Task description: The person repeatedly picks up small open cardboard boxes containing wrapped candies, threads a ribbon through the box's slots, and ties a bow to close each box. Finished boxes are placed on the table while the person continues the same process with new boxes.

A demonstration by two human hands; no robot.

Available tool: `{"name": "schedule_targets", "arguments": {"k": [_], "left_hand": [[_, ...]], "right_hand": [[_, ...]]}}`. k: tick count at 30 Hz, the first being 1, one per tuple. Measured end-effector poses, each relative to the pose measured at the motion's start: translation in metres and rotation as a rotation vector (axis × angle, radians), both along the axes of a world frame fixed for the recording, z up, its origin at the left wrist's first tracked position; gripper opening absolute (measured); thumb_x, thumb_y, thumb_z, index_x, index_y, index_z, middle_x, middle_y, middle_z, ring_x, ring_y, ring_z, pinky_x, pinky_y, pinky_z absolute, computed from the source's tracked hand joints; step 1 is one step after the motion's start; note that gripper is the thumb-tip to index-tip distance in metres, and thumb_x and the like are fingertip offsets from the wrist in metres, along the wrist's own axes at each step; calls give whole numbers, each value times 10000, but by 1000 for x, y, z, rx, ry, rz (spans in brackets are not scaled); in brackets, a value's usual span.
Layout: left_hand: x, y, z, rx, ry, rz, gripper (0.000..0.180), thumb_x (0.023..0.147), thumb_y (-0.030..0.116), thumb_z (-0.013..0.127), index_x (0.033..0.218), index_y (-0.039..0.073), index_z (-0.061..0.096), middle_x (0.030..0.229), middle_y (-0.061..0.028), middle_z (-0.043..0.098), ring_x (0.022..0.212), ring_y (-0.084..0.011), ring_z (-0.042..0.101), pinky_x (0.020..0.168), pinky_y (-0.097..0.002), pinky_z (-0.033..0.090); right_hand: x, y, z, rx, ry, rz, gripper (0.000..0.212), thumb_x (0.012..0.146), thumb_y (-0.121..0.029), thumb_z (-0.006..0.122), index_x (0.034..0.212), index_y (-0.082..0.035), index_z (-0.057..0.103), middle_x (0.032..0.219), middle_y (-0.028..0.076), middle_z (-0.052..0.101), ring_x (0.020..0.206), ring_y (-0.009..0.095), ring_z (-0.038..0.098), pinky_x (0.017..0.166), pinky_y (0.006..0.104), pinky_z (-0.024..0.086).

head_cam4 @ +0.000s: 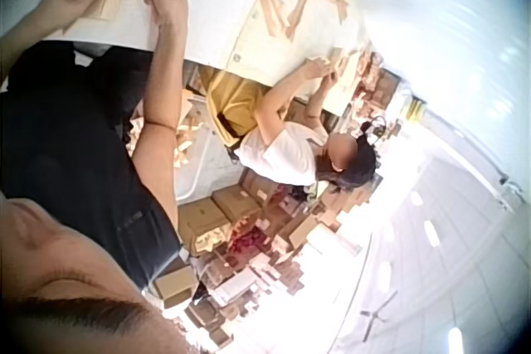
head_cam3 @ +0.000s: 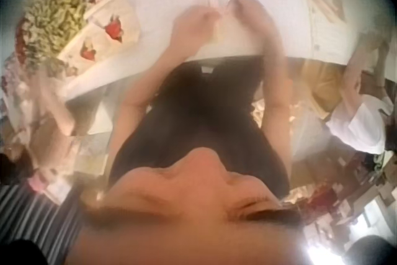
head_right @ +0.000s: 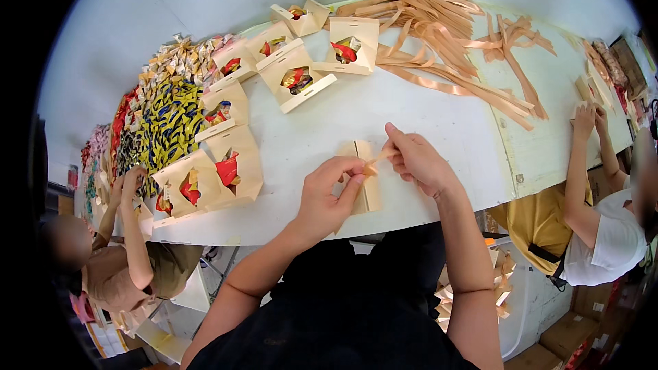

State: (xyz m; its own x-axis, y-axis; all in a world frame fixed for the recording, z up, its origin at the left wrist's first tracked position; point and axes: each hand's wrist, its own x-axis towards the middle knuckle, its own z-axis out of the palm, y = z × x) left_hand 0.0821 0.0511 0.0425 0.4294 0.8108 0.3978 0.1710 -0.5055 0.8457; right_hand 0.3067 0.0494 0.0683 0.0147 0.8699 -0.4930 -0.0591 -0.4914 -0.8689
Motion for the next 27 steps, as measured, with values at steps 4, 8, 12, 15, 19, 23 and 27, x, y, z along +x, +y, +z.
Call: {"name": "schedule_targets", "arguments": {"k": [4,8,12,15,19,23,27], "left_hand": [[5,-3,2,-74,-2,10,253,983,-13,747,1204,21,629,996,-112,762,893,-223,745,762,-328,566],[4,0,1,-220,-58,63,275,994,-13,757,1229,24,618,968,-81,776,907,-157,739,793,-290,555],[-7,12,-13,-723,-496,-128,231,1033,-21,723,1248,34,659,1110,-48,779,1022,-111,708,927,-282,553],[-9,13,-10,-799,-509,-187,199,1070,4,688,1266,37,673,1154,-50,766,1075,-112,698,974,-283,549],[-7,9,-10,-794,-479,-212,174,1099,41,657,1272,33,678,1141,-40,746,1068,-101,678,973,-282,544],[-6,7,-7,-675,-401,-254,183,1112,68,648,1287,23,674,1111,-26,731,1034,-96,671,962,-266,535],[-9,4,-12,-385,-200,-102,200,1085,66,700,1277,14,677,1135,-39,722,997,-97,675,898,-265,545]], "right_hand": [[-18,-16,22,437,-221,-6,296,1082,-233,720,879,-17,708,708,-67,525,633,21,394,552,239,333],[-46,-59,56,488,-517,87,199,1012,-173,760,994,25,774,675,82,621,613,134,537,621,299,481],[-38,-63,41,432,-595,53,211,999,-179,772,1001,31,791,754,124,732,612,168,642,629,314,532],[-27,-55,19,431,-586,88,219,987,-183,780,1026,31,802,815,150,778,619,188,693,627,321,554],[-30,-50,10,460,-606,75,208,970,-168,790,1057,19,814,822,132,785,616,170,693,624,310,552],[-39,-50,-3,462,-365,13,179,958,-109,794,1086,15,815,793,68,766,628,95,657,620,268,527],[-43,-48,-27,543,-329,-27,141,955,-57,793,1071,22,788,784,29,743,657,54,618,618,243,503]]}}
